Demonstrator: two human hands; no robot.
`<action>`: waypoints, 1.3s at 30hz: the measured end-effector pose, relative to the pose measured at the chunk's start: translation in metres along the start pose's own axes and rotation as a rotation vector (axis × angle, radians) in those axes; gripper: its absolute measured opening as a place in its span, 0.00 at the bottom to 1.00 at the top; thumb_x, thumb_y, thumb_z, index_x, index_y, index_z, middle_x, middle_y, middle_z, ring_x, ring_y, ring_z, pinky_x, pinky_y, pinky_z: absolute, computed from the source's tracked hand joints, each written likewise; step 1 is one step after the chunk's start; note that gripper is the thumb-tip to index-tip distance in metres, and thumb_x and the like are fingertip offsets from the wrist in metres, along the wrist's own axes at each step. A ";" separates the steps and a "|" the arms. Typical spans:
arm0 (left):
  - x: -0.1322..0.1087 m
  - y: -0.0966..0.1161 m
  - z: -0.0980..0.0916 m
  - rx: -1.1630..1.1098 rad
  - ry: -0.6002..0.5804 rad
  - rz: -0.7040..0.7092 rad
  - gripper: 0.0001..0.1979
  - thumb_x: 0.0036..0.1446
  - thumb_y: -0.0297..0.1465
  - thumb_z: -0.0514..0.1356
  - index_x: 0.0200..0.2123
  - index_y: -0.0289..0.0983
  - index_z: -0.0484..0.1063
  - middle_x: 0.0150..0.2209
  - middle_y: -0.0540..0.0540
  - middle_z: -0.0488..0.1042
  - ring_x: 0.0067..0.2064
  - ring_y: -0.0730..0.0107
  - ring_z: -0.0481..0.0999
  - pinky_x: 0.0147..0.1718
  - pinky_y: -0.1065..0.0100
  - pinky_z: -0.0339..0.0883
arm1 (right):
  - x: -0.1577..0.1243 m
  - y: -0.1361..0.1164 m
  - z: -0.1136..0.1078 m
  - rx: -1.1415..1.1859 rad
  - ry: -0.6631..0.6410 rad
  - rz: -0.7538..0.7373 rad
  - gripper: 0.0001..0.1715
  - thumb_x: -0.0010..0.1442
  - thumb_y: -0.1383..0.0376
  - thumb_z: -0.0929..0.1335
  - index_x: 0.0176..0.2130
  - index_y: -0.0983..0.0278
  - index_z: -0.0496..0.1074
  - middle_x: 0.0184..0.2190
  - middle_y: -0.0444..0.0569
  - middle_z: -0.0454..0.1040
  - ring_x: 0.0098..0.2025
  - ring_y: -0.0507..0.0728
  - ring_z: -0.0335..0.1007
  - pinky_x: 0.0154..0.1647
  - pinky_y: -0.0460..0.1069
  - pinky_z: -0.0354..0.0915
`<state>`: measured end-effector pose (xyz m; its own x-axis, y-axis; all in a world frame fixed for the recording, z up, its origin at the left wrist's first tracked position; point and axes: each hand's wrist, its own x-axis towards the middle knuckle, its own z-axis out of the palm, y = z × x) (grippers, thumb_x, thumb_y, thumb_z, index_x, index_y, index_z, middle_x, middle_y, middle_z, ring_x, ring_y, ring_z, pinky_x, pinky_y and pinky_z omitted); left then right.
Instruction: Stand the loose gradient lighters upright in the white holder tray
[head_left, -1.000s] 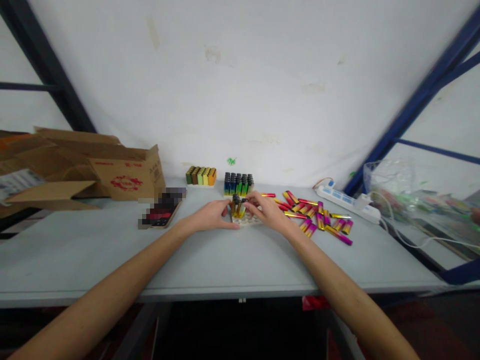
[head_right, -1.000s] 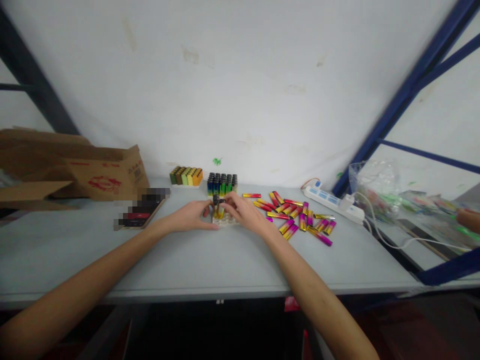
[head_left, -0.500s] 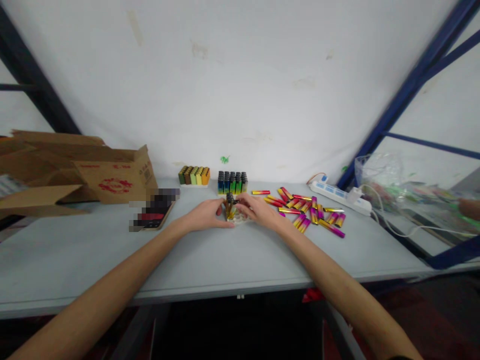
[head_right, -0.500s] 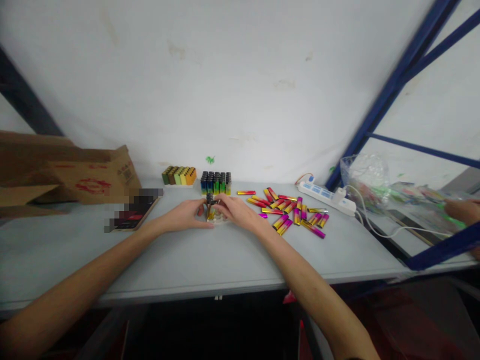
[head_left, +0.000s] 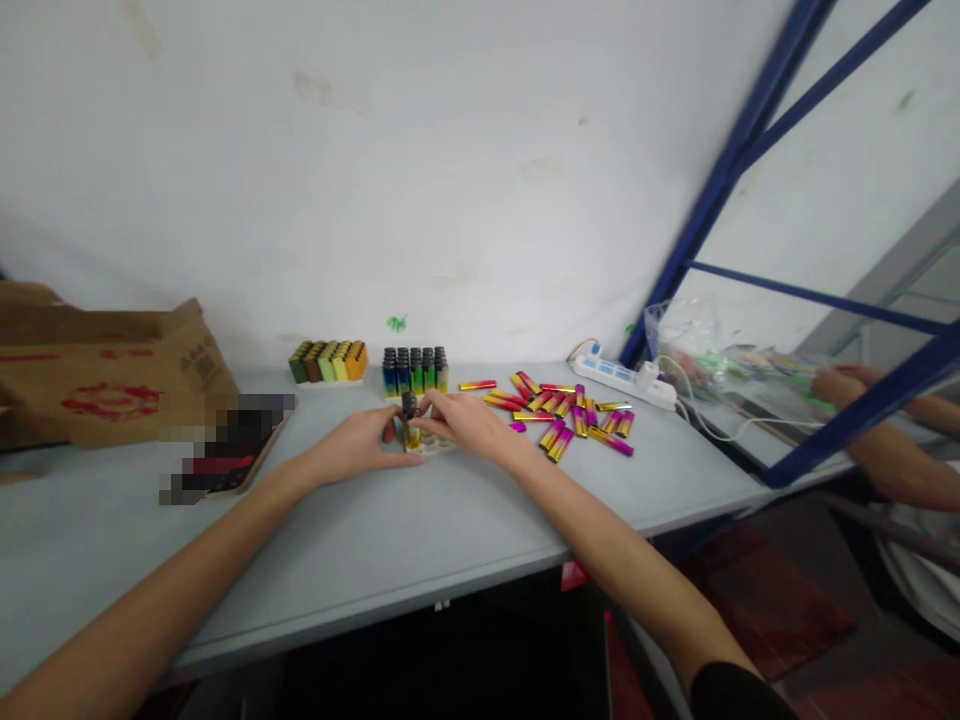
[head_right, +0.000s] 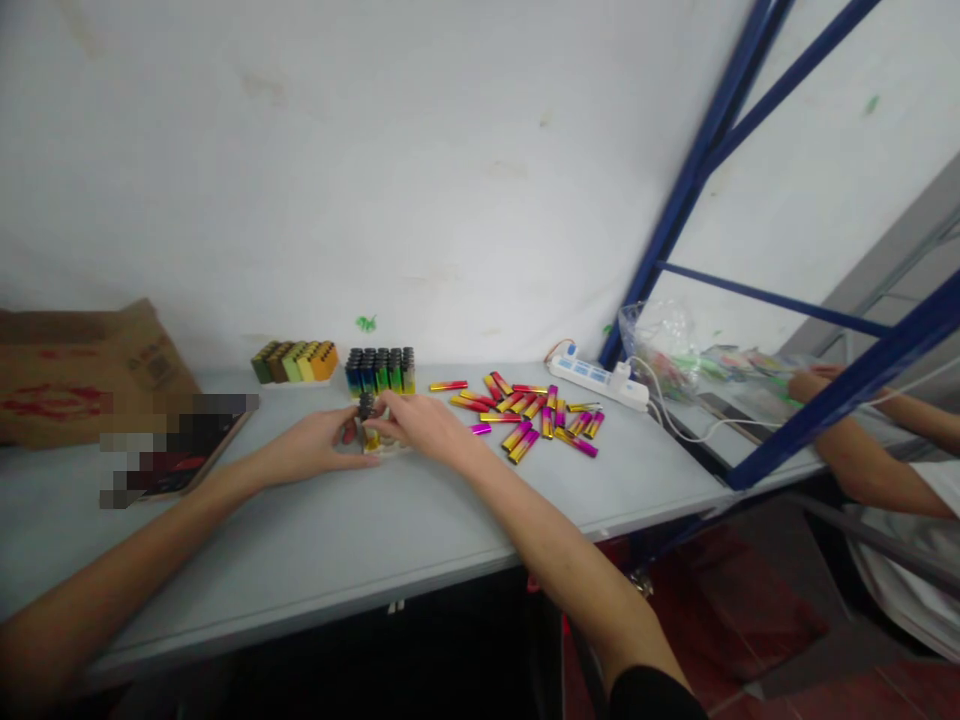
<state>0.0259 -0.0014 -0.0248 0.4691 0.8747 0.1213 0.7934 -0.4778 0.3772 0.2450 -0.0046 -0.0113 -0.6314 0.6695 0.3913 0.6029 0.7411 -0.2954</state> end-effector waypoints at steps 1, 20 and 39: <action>0.000 0.001 -0.001 -0.005 0.002 0.000 0.33 0.43 0.61 0.64 0.40 0.39 0.72 0.32 0.47 0.76 0.32 0.59 0.74 0.31 0.65 0.61 | -0.001 0.000 -0.001 0.005 -0.001 -0.011 0.15 0.70 0.55 0.67 0.47 0.64 0.70 0.31 0.47 0.77 0.32 0.54 0.72 0.32 0.46 0.56; -0.001 0.000 0.000 -0.019 -0.013 -0.012 0.34 0.43 0.62 0.64 0.40 0.39 0.70 0.34 0.46 0.77 0.33 0.59 0.76 0.32 0.65 0.63 | -0.205 0.205 -0.155 -0.436 -0.141 0.599 0.18 0.59 0.73 0.66 0.45 0.66 0.82 0.49 0.59 0.81 0.52 0.64 0.77 0.58 0.56 0.69; -0.001 -0.003 0.004 -0.034 0.005 0.012 0.38 0.42 0.64 0.64 0.42 0.37 0.71 0.37 0.44 0.77 0.35 0.57 0.76 0.32 0.64 0.63 | -0.174 0.176 -0.172 -0.121 0.346 0.624 0.25 0.63 0.49 0.66 0.47 0.64 0.77 0.35 0.55 0.82 0.36 0.62 0.79 0.40 0.55 0.72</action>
<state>0.0248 -0.0011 -0.0300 0.4768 0.8693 0.1307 0.7740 -0.4856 0.4063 0.5450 0.0001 0.0187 0.0266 0.8973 0.4407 0.8632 0.2017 -0.4628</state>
